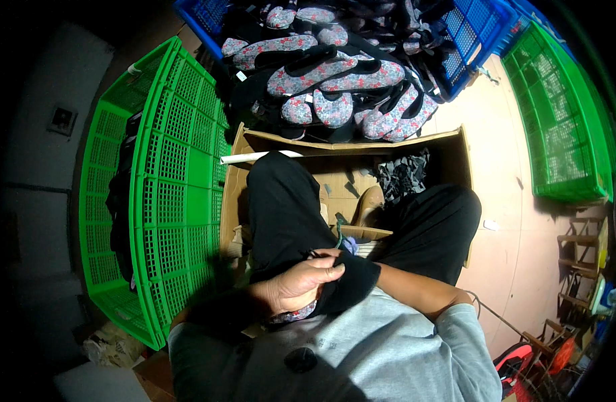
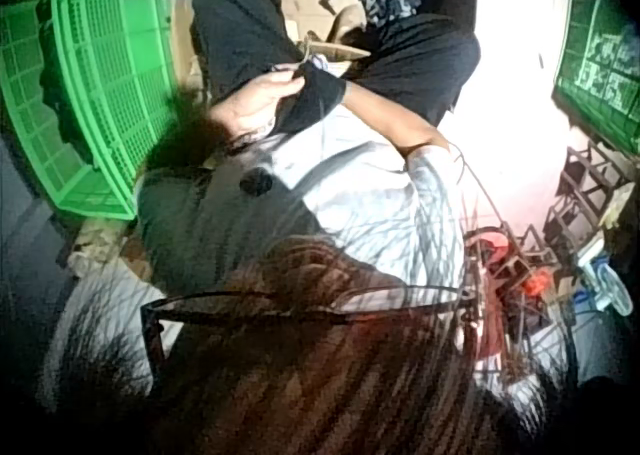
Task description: The person sits on the floor and sews a floral-patterned slipper using a needle and thread. They pull the thread through the fabric, inspect the stitching, and handle the slipper repeatedly. The person also picks up a white stick from a green crate and places it back down.
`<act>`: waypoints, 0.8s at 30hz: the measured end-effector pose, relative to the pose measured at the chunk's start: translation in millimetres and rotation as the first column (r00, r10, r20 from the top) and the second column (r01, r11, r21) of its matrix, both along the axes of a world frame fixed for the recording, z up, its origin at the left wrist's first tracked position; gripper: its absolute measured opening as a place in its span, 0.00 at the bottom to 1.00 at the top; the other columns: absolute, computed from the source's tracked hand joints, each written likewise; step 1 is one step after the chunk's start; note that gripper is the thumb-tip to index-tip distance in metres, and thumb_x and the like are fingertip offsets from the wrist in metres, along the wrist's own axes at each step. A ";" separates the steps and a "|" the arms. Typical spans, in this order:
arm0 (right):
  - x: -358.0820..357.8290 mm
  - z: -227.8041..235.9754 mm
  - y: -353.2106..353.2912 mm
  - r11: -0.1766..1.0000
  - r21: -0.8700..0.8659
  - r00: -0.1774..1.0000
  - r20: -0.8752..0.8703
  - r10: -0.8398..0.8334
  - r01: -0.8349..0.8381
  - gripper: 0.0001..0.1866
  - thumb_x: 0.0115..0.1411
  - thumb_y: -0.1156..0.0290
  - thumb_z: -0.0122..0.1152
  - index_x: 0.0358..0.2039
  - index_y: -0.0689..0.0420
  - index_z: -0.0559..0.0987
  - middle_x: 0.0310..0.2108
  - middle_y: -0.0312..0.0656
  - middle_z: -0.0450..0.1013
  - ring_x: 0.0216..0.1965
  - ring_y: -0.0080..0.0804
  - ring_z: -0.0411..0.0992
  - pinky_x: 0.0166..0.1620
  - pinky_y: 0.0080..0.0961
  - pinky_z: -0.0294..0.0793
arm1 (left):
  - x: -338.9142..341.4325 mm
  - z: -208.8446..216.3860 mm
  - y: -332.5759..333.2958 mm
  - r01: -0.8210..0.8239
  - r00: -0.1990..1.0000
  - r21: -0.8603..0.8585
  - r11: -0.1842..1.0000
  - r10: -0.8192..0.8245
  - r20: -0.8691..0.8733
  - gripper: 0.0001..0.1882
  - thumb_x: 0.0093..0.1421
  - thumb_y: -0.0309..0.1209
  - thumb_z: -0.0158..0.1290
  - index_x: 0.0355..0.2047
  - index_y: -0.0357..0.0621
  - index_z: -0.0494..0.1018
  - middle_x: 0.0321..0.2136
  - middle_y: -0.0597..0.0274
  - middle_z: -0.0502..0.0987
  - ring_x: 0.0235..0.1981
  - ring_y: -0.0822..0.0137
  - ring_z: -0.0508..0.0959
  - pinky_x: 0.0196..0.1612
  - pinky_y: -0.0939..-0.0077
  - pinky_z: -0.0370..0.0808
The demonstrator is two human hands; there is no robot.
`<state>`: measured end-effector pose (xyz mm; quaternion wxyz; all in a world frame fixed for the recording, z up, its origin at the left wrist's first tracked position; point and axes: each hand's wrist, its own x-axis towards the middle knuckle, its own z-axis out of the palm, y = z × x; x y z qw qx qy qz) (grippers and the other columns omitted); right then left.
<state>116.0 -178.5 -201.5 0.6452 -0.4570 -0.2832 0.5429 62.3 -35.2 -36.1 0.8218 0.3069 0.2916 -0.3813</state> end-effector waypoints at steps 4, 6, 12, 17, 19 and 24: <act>10.0 28.6 -5.9 0.970 0.006 0.803 0.559 -0.204 0.243 0.16 0.63 0.70 0.56 0.51 0.56 0.74 0.45 0.43 0.76 0.44 0.31 0.74 0.48 0.28 0.73 | -0.6 1.1 12.5 -0.212 0.969 0.002 0.977 0.210 0.131 0.21 0.64 0.23 0.47 0.57 0.31 0.63 0.54 0.54 0.72 0.55 0.63 0.71 0.62 0.68 0.65; 14.5 35.3 -2.4 0.879 -0.395 0.836 -0.357 -0.416 0.268 0.10 0.65 0.69 0.55 0.46 0.54 0.76 0.34 0.38 0.77 0.31 0.24 0.73 0.33 0.21 0.72 | -2.7 -6.4 13.5 -0.265 0.944 -0.042 0.963 0.268 0.192 0.22 0.60 0.18 0.48 0.56 0.31 0.64 0.52 0.52 0.74 0.55 0.62 0.72 0.62 0.67 0.65; 25.9 53.7 -12.1 0.919 -0.247 0.841 -0.380 -0.385 0.309 0.07 0.69 0.64 0.52 0.37 0.52 0.74 0.24 0.34 0.72 0.19 0.16 0.62 0.20 0.13 0.55 | -6.1 7.0 16.2 -0.431 0.811 0.050 0.901 0.364 0.458 0.26 0.58 0.14 0.44 0.59 0.32 0.62 0.55 0.52 0.71 0.57 0.62 0.71 0.64 0.67 0.62; 33.2 76.5 -7.4 0.919 -0.190 0.823 -0.410 -0.394 0.345 0.11 0.69 0.59 0.51 0.37 0.53 0.73 0.24 0.35 0.73 0.18 0.15 0.61 0.19 0.13 0.53 | -9.9 -0.6 7.3 -0.458 0.768 0.267 0.848 0.227 0.598 0.33 0.57 0.12 0.39 0.65 0.31 0.54 0.64 0.51 0.60 0.65 0.64 0.60 0.68 0.71 0.53; 33.5 68.7 -9.6 0.904 -0.209 0.805 -0.411 -0.428 0.374 0.13 0.69 0.56 0.50 0.37 0.52 0.73 0.25 0.35 0.73 0.17 0.15 0.60 0.19 0.13 0.52 | -5.0 -2.9 -0.6 -0.492 0.772 0.294 0.820 0.254 0.582 0.33 0.54 0.12 0.40 0.63 0.31 0.56 0.62 0.51 0.63 0.65 0.62 0.61 0.67 0.68 0.53; 36.1 65.9 -15.8 0.853 -0.324 0.802 -0.318 -0.506 0.409 0.15 0.69 0.52 0.47 0.39 0.50 0.72 0.25 0.32 0.72 0.16 0.14 0.57 0.18 0.13 0.51 | 12.5 -19.5 -12.0 -0.486 0.788 0.250 0.838 0.295 0.540 0.37 0.50 0.11 0.41 0.64 0.31 0.54 0.62 0.52 0.62 0.65 0.63 0.60 0.68 0.70 0.51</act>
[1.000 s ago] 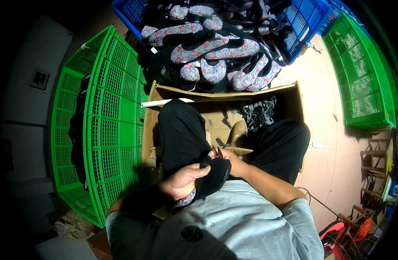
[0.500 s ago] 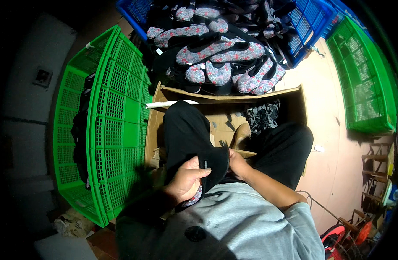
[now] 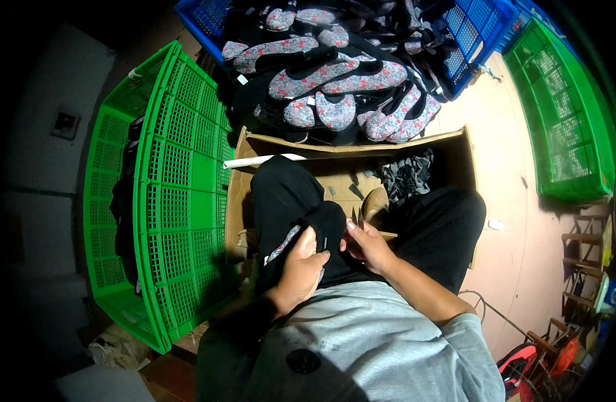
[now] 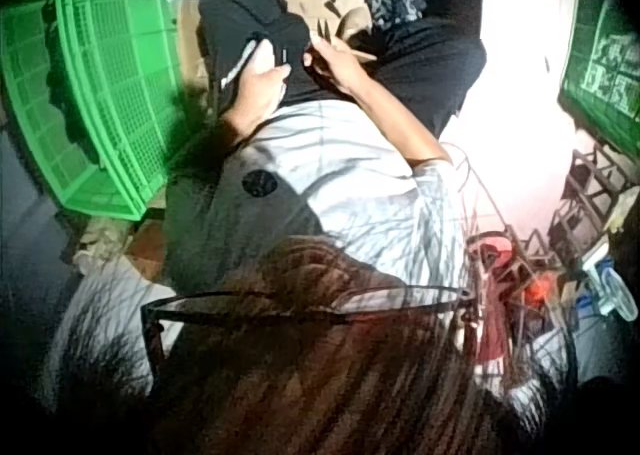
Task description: The person sits on the floor and sews a floral-patterned slipper using a needle and thread. They pull the thread through the fabric, inspect the stitching, and handle the slipper repeatedly. The person also picks up a white stick from a green crate and places it back down.
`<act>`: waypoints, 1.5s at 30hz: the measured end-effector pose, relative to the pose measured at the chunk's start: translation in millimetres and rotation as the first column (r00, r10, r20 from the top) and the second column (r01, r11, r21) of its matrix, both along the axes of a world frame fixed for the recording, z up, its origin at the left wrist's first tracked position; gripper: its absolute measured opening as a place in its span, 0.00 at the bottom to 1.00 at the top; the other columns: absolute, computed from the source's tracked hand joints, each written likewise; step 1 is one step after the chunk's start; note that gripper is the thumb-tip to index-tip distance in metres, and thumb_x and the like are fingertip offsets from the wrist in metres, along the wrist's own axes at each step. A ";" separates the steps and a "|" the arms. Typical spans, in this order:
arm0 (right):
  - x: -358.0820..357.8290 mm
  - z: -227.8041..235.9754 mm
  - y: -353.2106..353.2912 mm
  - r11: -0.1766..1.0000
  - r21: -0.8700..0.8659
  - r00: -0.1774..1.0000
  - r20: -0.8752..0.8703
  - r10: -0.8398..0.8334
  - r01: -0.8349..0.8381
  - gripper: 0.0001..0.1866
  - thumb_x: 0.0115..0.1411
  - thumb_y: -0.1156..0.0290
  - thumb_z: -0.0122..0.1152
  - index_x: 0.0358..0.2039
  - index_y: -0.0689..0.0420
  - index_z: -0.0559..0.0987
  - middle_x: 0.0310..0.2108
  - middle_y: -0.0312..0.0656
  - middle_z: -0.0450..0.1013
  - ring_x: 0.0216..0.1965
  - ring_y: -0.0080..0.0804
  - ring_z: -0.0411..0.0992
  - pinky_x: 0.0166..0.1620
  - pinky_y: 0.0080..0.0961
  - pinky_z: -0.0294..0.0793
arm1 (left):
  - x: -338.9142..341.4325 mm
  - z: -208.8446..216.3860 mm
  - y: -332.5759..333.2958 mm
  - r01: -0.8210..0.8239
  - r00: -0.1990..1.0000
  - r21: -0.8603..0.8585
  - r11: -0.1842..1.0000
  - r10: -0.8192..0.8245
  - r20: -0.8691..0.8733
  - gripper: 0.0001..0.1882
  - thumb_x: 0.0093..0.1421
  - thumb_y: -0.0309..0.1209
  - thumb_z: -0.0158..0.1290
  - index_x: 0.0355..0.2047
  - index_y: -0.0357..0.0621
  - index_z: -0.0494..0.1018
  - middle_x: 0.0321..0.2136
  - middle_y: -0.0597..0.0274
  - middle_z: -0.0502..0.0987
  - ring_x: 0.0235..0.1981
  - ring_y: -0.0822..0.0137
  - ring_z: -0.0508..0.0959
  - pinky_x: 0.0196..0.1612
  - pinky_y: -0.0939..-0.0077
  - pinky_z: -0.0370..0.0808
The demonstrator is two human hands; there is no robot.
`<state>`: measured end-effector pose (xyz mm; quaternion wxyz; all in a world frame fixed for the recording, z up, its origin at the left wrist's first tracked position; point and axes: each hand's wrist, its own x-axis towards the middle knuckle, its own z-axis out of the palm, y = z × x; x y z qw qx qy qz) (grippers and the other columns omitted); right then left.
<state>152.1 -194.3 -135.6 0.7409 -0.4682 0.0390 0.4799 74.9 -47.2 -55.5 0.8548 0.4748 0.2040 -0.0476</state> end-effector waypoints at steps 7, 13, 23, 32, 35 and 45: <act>-1.6 -4.9 -1.9 1.000 -0.027 0.998 0.058 0.014 -0.012 0.12 0.69 0.55 0.50 0.43 0.50 0.72 0.25 0.29 0.71 0.17 0.12 0.58 0.18 0.12 0.51 | 7.6 -12.2 -5.6 0.035 0.998 -0.002 0.999 -0.035 -0.053 0.36 0.51 0.09 0.39 0.63 0.32 0.54 0.60 0.52 0.64 0.63 0.64 0.63 0.64 0.72 0.57; 0.1 -11.6 -1.7 0.999 -0.008 0.998 0.053 0.044 -0.044 0.11 0.69 0.58 0.51 0.43 0.50 0.72 0.26 0.29 0.71 0.19 0.12 0.60 0.19 0.10 0.53 | 3.8 -8.2 0.7 0.035 0.992 0.124 0.992 -0.019 -0.126 0.27 0.58 0.11 0.44 0.59 0.31 0.58 0.52 0.55 0.70 0.55 0.66 0.70 0.59 0.74 0.64; 0.2 -17.8 -0.7 0.999 0.017 0.995 0.085 0.042 -0.044 0.10 0.69 0.60 0.51 0.43 0.51 0.71 0.26 0.30 0.71 0.21 0.13 0.62 0.20 0.10 0.54 | 12.3 0.2 30.5 0.049 0.935 0.944 0.325 -0.349 0.072 0.18 0.54 0.15 0.55 0.46 0.40 0.74 0.35 0.56 0.76 0.37 0.60 0.78 0.42 0.69 0.75; 2.8 -1.0 7.0 0.998 0.047 0.996 0.088 0.024 -0.028 0.11 0.69 0.63 0.51 0.45 0.56 0.73 0.29 0.29 0.69 0.29 0.15 0.66 0.30 0.12 0.62 | 40.3 26.7 41.2 -0.257 0.763 0.964 -0.070 -0.627 0.158 0.12 0.41 0.25 0.64 0.30 0.43 0.80 0.39 0.57 0.76 0.48 0.54 0.75 0.50 0.58 0.72; 0.6 0.1 13.0 0.998 0.050 0.998 0.057 0.032 -0.035 0.11 0.69 0.65 0.52 0.46 0.57 0.72 0.31 0.30 0.69 0.30 0.17 0.67 0.34 0.14 0.66 | 36.8 17.4 47.4 -0.190 0.720 0.981 0.026 -0.676 0.157 0.10 0.42 0.24 0.62 0.28 0.41 0.77 0.36 0.58 0.78 0.45 0.55 0.77 0.53 0.55 0.71; -1.2 -14.7 4.8 0.987 -0.155 0.888 0.458 0.043 0.032 0.19 0.70 0.62 0.49 0.53 0.63 0.65 0.38 0.38 0.69 0.37 0.23 0.69 0.42 0.20 0.70 | 27.9 -1.4 52.7 -0.199 0.826 0.979 0.045 -0.529 0.192 0.11 0.44 0.23 0.60 0.31 0.43 0.79 0.30 0.62 0.77 0.36 0.59 0.77 0.43 0.65 0.72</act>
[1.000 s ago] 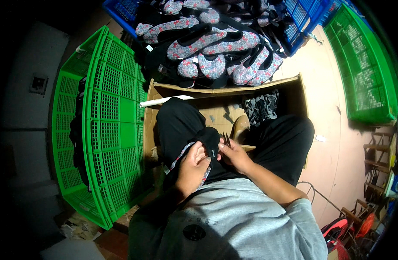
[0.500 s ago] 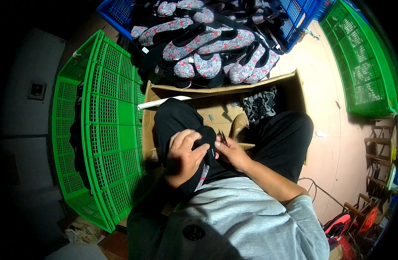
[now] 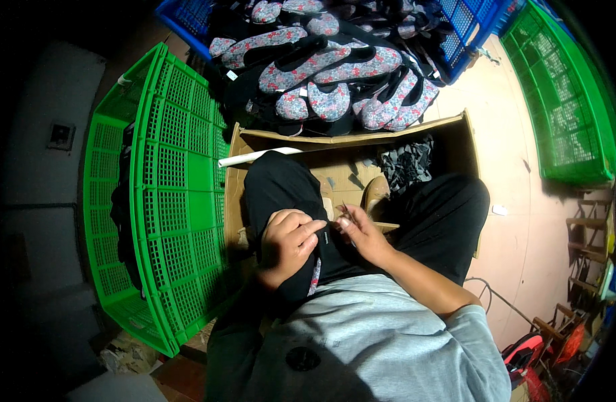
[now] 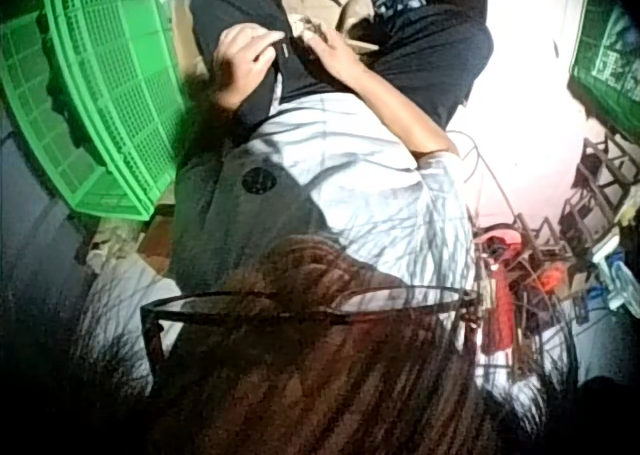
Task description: The person sits on the floor and sews a floral-patterned slipper using a needle and thread. They pull the thread through the fabric, inspect the stitching, and handle the slipper repeatedly. The person also picks up a white stick from a green crate and places it back down.
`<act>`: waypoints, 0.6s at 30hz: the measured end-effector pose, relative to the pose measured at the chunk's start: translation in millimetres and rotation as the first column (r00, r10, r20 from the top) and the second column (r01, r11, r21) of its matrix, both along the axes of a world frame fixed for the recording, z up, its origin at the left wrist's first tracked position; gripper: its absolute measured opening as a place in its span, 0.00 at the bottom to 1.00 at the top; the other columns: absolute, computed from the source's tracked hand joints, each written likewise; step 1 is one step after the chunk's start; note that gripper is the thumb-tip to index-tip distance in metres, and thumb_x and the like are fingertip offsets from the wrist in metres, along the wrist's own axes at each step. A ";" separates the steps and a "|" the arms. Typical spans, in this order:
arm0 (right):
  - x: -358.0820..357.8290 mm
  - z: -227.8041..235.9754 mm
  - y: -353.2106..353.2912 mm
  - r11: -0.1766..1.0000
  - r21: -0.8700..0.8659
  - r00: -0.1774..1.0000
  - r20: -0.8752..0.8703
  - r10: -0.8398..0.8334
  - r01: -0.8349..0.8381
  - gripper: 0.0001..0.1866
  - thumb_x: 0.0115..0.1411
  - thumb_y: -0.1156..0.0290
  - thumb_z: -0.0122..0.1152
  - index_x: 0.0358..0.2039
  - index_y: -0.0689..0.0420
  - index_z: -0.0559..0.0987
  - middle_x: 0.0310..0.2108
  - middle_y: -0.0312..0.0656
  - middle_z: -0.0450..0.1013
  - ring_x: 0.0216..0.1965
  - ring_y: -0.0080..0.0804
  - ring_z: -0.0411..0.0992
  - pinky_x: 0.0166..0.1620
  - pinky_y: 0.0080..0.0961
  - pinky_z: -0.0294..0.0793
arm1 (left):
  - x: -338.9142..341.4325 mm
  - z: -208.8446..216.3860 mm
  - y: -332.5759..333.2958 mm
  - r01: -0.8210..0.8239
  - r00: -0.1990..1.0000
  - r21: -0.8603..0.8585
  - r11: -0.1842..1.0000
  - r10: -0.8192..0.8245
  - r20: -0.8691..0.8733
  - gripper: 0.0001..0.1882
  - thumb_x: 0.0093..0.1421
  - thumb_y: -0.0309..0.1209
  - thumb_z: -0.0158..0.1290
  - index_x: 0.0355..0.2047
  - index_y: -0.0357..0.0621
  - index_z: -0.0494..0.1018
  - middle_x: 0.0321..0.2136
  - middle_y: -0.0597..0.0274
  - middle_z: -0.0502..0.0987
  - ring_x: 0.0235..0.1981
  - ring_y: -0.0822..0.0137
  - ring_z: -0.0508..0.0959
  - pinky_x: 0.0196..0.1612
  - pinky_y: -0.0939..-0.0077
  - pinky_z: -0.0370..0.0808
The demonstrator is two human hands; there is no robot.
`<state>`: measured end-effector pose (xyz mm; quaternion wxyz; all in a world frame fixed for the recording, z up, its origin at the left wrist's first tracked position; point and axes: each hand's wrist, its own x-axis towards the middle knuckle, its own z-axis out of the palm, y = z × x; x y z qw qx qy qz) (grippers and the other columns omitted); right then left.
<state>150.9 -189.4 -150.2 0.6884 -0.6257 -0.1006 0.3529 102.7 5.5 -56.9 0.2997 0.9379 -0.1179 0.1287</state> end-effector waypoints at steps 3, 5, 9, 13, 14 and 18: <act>0.3 14.0 -11.1 1.000 -0.010 0.990 0.143 0.020 -0.019 0.19 0.72 0.61 0.45 0.54 0.63 0.63 0.37 0.40 0.69 0.38 0.26 0.70 0.44 0.23 0.70 | -0.8 -5.0 1.3 -0.010 1.000 -0.023 1.000 0.010 -0.027 0.12 0.43 0.23 0.59 0.32 0.44 0.80 0.28 0.62 0.76 0.34 0.59 0.76 0.41 0.66 0.72; -1.2 26.5 -14.4 0.997 -0.014 0.989 0.124 0.077 -0.076 0.18 0.72 0.60 0.43 0.52 0.63 0.63 0.36 0.42 0.68 0.38 0.28 0.71 0.45 0.26 0.71 | -1.0 -5.1 1.3 -0.020 0.999 -0.038 0.999 0.019 -0.026 0.12 0.43 0.22 0.59 0.31 0.44 0.79 0.28 0.62 0.76 0.34 0.59 0.76 0.40 0.66 0.71; -11.2 29.8 -13.0 0.996 -0.011 0.984 0.158 0.084 -0.083 0.16 0.69 0.63 0.50 0.51 0.61 0.65 0.35 0.41 0.68 0.37 0.27 0.71 0.43 0.25 0.71 | -0.2 -8.0 0.2 -0.033 0.999 -0.065 0.997 0.033 -0.010 0.11 0.42 0.22 0.60 0.30 0.44 0.78 0.28 0.62 0.75 0.33 0.59 0.76 0.39 0.66 0.71; -21.1 17.7 -13.5 0.999 -0.018 0.974 0.225 0.038 -0.035 0.16 0.65 0.66 0.59 0.48 0.59 0.69 0.34 0.40 0.71 0.36 0.26 0.72 0.41 0.25 0.72 | -0.5 -9.0 -0.5 -0.052 0.999 -0.051 0.997 0.052 -0.010 0.10 0.42 0.23 0.60 0.28 0.44 0.77 0.27 0.61 0.76 0.33 0.59 0.76 0.39 0.66 0.71; -22.8 15.7 -14.2 0.999 -0.009 0.971 0.238 0.038 -0.037 0.15 0.65 0.66 0.59 0.48 0.59 0.69 0.33 0.40 0.72 0.35 0.27 0.72 0.40 0.25 0.72 | -0.6 -9.4 -0.5 -0.056 0.998 -0.049 0.997 0.056 -0.008 0.09 0.42 0.23 0.60 0.28 0.44 0.77 0.27 0.61 0.76 0.33 0.59 0.76 0.39 0.66 0.71; -22.6 26.0 -13.0 0.995 -0.085 0.931 0.358 0.073 -0.045 0.15 0.64 0.64 0.59 0.46 0.59 0.71 0.32 0.45 0.75 0.32 0.34 0.75 0.37 0.28 0.74 | -1.5 -10.4 -1.2 -0.081 0.997 -0.055 0.995 0.081 -0.004 0.09 0.42 0.22 0.59 0.27 0.43 0.77 0.27 0.61 0.76 0.33 0.59 0.76 0.39 0.66 0.71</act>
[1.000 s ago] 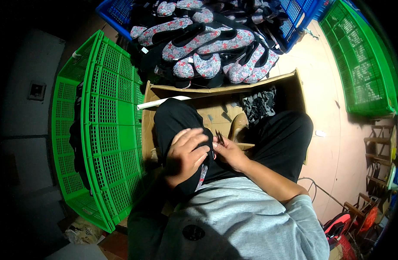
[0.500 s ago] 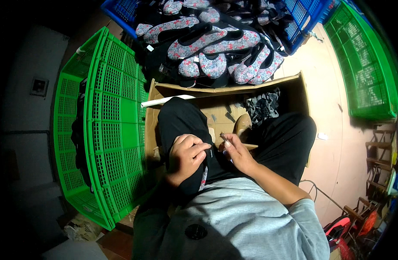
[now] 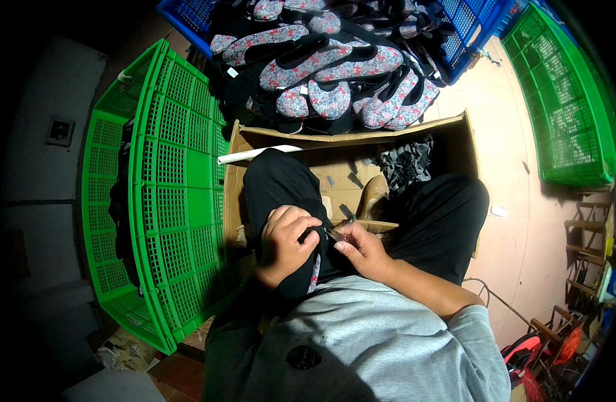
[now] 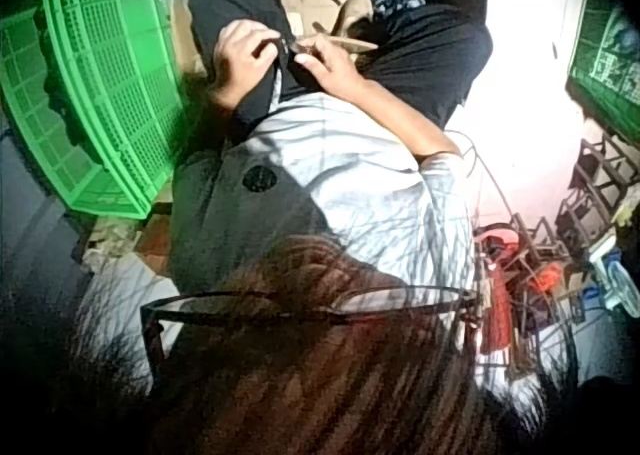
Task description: The person sits on the floor and sews a floral-patterned slipper using a needle and thread. They pull the thread through the fabric, inspect the stitching, and handle the slipper repeatedly. The person also picks up a white stick from a green crate and places it back down.
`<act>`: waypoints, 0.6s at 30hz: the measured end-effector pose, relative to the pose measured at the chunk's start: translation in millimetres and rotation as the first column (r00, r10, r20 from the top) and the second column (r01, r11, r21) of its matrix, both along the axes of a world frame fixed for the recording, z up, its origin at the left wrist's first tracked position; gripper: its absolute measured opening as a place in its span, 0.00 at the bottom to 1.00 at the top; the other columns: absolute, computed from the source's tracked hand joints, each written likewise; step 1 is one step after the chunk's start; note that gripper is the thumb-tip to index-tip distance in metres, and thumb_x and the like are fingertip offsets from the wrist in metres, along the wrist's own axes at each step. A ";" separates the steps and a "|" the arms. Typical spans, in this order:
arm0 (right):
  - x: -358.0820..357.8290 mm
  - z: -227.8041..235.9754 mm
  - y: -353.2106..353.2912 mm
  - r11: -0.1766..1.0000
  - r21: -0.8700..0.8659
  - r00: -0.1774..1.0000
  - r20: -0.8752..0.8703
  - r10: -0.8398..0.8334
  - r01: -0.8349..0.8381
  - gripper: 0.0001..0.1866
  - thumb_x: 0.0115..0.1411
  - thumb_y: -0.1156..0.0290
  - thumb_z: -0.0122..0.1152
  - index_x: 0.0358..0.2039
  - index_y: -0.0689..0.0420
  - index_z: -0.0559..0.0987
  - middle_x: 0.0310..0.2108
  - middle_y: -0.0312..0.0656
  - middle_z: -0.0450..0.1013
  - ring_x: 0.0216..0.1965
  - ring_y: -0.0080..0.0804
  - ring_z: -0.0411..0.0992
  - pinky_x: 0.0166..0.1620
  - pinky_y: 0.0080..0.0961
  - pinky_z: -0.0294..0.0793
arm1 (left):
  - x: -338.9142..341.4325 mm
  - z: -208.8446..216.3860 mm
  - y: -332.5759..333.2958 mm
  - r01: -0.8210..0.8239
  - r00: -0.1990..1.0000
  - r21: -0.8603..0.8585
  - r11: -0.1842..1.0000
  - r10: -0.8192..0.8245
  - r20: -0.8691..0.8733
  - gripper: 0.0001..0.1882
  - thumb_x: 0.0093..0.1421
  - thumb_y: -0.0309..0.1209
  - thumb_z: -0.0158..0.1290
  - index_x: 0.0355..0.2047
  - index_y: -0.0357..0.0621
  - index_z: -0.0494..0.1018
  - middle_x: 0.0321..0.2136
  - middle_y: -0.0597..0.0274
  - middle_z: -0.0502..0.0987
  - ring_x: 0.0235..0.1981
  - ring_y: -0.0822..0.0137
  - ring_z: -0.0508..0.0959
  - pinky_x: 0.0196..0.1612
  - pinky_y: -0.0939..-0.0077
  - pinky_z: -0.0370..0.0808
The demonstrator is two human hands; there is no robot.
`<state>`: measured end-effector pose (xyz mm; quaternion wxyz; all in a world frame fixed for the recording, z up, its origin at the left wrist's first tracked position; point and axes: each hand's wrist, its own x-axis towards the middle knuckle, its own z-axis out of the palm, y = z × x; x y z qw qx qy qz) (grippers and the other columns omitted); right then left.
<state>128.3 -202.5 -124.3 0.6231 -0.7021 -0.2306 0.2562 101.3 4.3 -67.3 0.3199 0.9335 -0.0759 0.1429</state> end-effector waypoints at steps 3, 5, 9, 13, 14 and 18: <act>-0.4 -2.0 1.0 0.999 -0.030 0.997 0.075 0.020 -0.018 0.16 0.63 0.62 0.59 0.45 0.59 0.72 0.32 0.49 0.76 0.33 0.44 0.77 0.36 0.34 0.74 | 0.9 2.2 -2.0 -0.007 1.000 0.000 1.000 0.007 0.005 0.08 0.42 0.22 0.59 0.27 0.43 0.76 0.27 0.62 0.76 0.33 0.59 0.76 0.39 0.66 0.71; -0.6 -2.5 3.0 0.999 -0.048 0.996 0.092 0.015 -0.011 0.16 0.63 0.61 0.59 0.45 0.58 0.72 0.32 0.50 0.76 0.34 0.48 0.76 0.36 0.37 0.74 | 1.1 1.8 -2.6 -0.011 1.000 0.001 1.000 0.011 0.004 0.08 0.42 0.22 0.59 0.26 0.43 0.76 0.27 0.62 0.76 0.33 0.59 0.76 0.38 0.66 0.71; -1.5 -1.3 5.5 0.997 -0.074 0.994 0.109 0.000 0.009 0.16 0.63 0.60 0.59 0.44 0.59 0.72 0.32 0.51 0.76 0.34 0.50 0.76 0.36 0.39 0.74 | 1.2 2.1 -4.0 -0.024 1.000 0.008 1.000 0.024 0.006 0.08 0.42 0.22 0.59 0.26 0.43 0.76 0.27 0.62 0.76 0.33 0.59 0.76 0.38 0.66 0.71; -1.9 -0.6 7.2 0.996 -0.090 0.992 0.125 -0.017 0.029 0.17 0.63 0.60 0.59 0.44 0.59 0.71 0.30 0.51 0.76 0.32 0.51 0.76 0.35 0.39 0.74 | 1.9 3.0 -5.1 -0.023 1.000 0.014 1.000 0.023 0.005 0.08 0.42 0.22 0.59 0.26 0.43 0.77 0.27 0.62 0.76 0.33 0.59 0.76 0.38 0.66 0.71; -2.1 0.4 7.7 0.995 -0.092 0.992 0.125 -0.022 0.033 0.17 0.63 0.60 0.59 0.44 0.59 0.71 0.30 0.51 0.76 0.32 0.51 0.76 0.35 0.39 0.74 | 2.1 3.2 -5.5 -0.023 1.000 0.015 1.000 0.023 0.002 0.08 0.42 0.22 0.59 0.26 0.43 0.77 0.27 0.62 0.76 0.33 0.59 0.76 0.38 0.66 0.71; -2.7 0.5 9.7 0.994 -0.103 0.989 0.149 -0.026 0.041 0.16 0.63 0.60 0.58 0.43 0.59 0.71 0.29 0.51 0.75 0.31 0.51 0.76 0.34 0.40 0.73 | 1.0 3.5 -5.5 -0.019 1.000 0.016 1.000 0.019 -0.024 0.09 0.41 0.22 0.58 0.27 0.43 0.77 0.28 0.59 0.75 0.35 0.57 0.76 0.40 0.64 0.71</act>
